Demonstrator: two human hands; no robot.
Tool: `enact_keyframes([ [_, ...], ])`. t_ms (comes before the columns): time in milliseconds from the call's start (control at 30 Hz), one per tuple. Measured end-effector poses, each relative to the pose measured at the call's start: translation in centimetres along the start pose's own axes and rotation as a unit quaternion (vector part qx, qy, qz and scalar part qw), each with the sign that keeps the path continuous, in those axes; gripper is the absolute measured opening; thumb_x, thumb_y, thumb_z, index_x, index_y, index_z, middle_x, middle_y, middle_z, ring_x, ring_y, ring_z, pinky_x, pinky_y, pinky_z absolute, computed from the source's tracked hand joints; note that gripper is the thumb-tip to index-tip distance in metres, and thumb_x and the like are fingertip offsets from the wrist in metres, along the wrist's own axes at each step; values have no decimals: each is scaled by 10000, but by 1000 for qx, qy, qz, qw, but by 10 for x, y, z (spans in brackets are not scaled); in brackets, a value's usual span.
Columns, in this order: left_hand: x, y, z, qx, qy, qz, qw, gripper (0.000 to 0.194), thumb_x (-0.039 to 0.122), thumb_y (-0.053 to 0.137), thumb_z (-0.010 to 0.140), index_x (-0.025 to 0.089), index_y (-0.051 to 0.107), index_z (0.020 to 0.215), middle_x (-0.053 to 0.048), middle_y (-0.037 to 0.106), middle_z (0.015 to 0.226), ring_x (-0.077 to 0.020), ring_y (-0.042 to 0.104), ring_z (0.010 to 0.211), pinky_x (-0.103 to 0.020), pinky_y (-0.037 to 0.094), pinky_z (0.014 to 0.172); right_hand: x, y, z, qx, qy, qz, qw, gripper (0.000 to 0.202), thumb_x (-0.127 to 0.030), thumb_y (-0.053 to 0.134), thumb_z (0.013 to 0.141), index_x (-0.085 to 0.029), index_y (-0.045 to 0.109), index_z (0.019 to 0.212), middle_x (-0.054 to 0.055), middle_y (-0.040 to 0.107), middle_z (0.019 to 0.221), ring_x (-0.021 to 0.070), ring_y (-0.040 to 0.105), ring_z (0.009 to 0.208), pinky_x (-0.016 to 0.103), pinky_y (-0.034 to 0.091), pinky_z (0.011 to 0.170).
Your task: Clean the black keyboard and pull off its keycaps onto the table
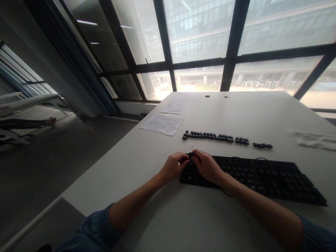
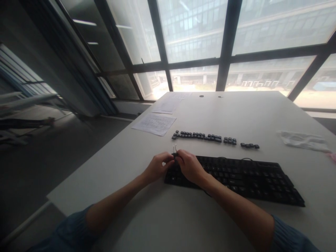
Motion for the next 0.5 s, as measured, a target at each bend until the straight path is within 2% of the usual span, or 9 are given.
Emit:
enact_keyframes([
  [167,4,9,2,-54,23,-39,998,163,360,684,850,201,716,872,-39,648,907,-164,597,796,-278,488,748,-15,5,-5,-20,-68,-8,997,173,-231,437,971,-216,575,867,48,614,859,178,537,763,283,402,724],
  [333,7,13,5,-31,13,-12,999,109,314,718,816,205,724,826,-45,647,911,-190,603,841,-301,482,782,-11,-2,-8,13,-63,0,998,200,-259,427,985,-216,592,879,48,612,849,177,550,756,284,412,726],
  [500,11,17,2,-3,14,17,1000,54,245,664,853,224,690,896,-28,660,863,-196,600,834,-313,485,781,-7,-11,-9,53,-40,16,998,161,-254,439,974,-219,573,892,49,612,863,184,564,795,291,428,756],
])
Point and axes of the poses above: each hand's wrist, its own z-axis towards the middle knuckle, its own y-axis out of the palm, x = y × z, the point moved 9 cm from there along z, towards the middle knuckle
